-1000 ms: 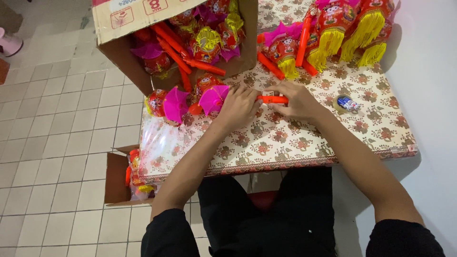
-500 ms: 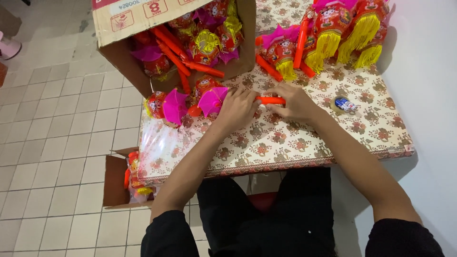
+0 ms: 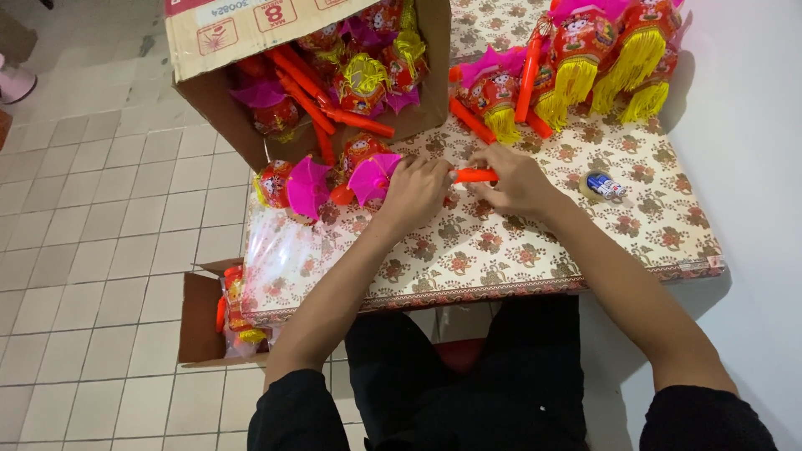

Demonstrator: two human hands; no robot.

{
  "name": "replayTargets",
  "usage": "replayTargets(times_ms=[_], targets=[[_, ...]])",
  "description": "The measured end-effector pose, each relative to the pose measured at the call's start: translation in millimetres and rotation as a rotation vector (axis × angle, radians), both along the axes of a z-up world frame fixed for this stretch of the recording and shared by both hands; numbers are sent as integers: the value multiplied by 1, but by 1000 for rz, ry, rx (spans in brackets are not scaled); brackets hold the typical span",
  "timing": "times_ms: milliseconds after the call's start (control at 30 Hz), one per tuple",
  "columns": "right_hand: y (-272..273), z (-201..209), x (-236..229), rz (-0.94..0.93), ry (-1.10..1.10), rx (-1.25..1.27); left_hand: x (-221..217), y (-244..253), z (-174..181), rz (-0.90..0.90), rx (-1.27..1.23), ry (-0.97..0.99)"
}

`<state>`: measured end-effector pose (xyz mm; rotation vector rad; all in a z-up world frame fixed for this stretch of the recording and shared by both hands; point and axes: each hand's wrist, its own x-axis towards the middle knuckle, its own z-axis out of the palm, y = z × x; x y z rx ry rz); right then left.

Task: Assembling decorative lanterns by attaching pink tops to orange plastic sticks at a workspace.

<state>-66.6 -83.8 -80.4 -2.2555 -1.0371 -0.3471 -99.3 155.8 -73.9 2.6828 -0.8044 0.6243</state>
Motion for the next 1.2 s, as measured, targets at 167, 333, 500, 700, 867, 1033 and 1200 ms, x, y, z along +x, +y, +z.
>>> replayTargets(times_ms=[167, 333, 500, 700, 867, 1033, 1200], targets=[[6, 26, -11, -19, -17, -34, -3, -2, 6, 10, 21, -58], [4, 5, -2, -37, -120, -7, -1, -3, 2, 29, -9, -117], [-4, -17, 14, -18, -121, 124, 2, -2, -4, 87, -4, -153], [5, 11, 1, -26, -94, 286, -3, 2, 14, 44, -38, 30], [10, 28, -13, -29, -137, 216, -8, -6, 5, 9, 6, 118], [7, 7, -4, 10, -119, 217, -14, -11, 10, -17, 52, 157], [7, 2, -2, 158, 3, 411, -26, -17, 32, -128, -140, 24]])
